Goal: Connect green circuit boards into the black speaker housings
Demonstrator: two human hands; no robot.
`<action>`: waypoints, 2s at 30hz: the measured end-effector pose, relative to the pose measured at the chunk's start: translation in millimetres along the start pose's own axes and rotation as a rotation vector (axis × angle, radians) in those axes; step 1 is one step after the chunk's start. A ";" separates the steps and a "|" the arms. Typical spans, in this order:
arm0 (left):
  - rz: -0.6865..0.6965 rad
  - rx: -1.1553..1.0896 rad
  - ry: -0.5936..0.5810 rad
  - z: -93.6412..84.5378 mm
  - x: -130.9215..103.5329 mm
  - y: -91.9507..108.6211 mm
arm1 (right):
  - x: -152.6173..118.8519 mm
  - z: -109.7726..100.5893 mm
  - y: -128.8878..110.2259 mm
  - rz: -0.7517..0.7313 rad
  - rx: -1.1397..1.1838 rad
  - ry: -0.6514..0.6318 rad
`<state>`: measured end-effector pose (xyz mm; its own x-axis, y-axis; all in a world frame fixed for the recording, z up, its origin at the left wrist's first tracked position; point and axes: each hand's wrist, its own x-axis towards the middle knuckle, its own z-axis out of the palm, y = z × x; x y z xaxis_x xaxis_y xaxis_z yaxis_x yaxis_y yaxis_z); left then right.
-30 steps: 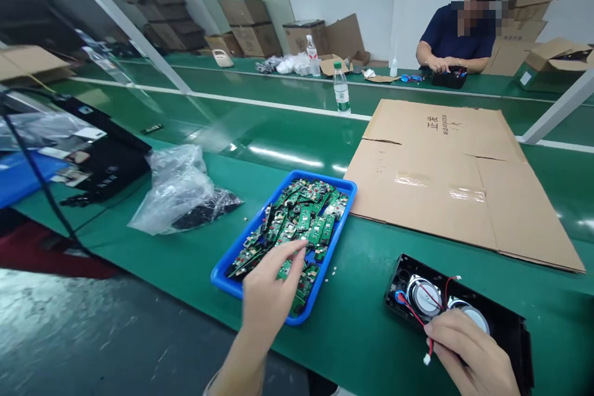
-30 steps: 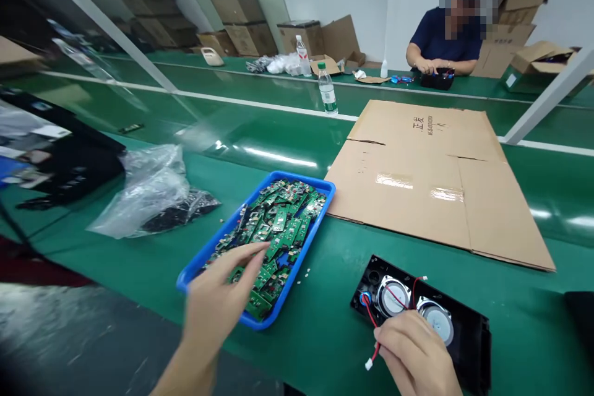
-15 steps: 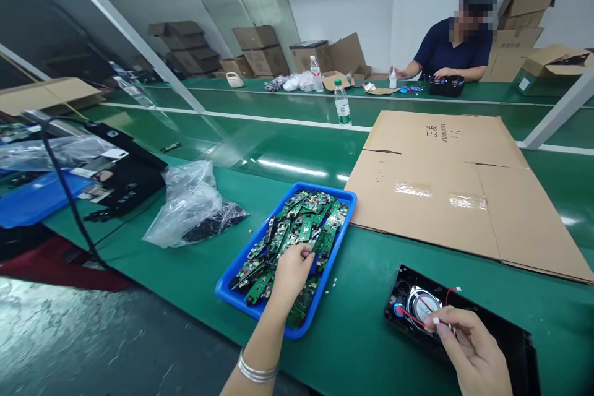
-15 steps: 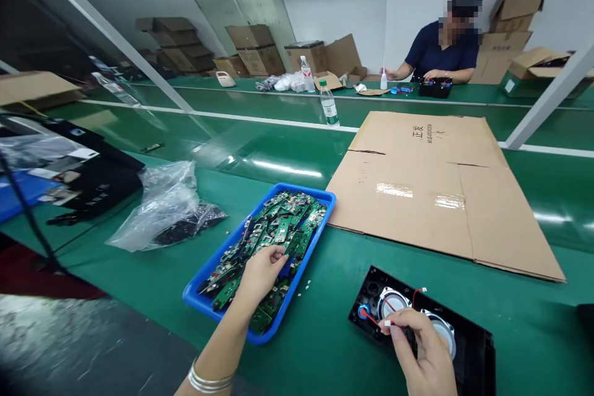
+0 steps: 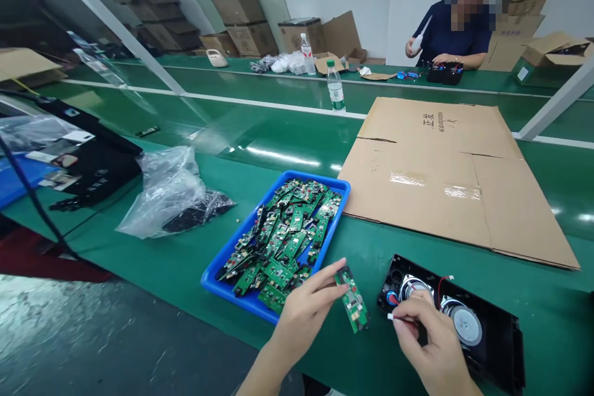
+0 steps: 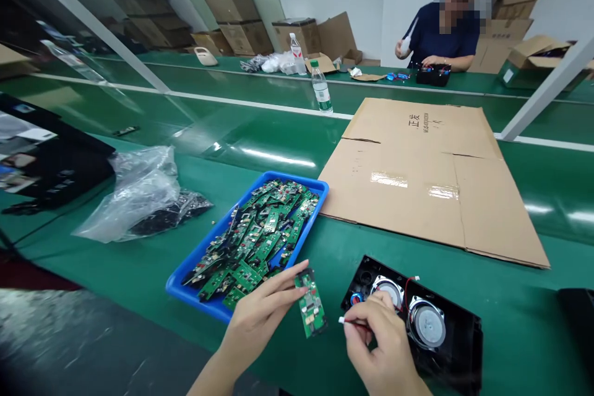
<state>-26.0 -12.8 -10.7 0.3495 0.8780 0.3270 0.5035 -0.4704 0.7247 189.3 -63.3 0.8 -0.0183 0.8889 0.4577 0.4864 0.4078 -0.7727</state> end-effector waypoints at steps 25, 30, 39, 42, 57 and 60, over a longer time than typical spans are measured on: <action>-0.602 -1.051 0.197 45.6 -13.7 36.1 | -14.5 30.6 -0.1 -0.075 -0.151 0.113; -0.695 -1.076 0.093 37.6 -5.8 38.5 | -17.2 33.3 0.0 -0.030 -0.151 0.109; -0.735 -1.240 0.022 40.2 -7.4 41.0 | -15.4 31.9 1.5 -0.098 -0.153 0.100; -0.757 -1.282 -0.026 39.3 -8.5 41.1 | -16.1 31.2 1.3 -0.096 -0.132 0.096; -0.735 -1.320 -0.059 41.5 -10.0 35.3 | -23.3 36.0 2.3 -0.067 0.002 0.127; -0.715 -1.320 -0.064 42.9 -8.7 36.5 | -22.8 35.2 1.8 -0.073 0.001 0.121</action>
<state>23.3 -41.4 -13.1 0.3949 0.8599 -0.3235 -0.4642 0.4906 0.7374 159.9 -75.5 -26.5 0.0515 0.8253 0.5624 0.4868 0.4709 -0.7357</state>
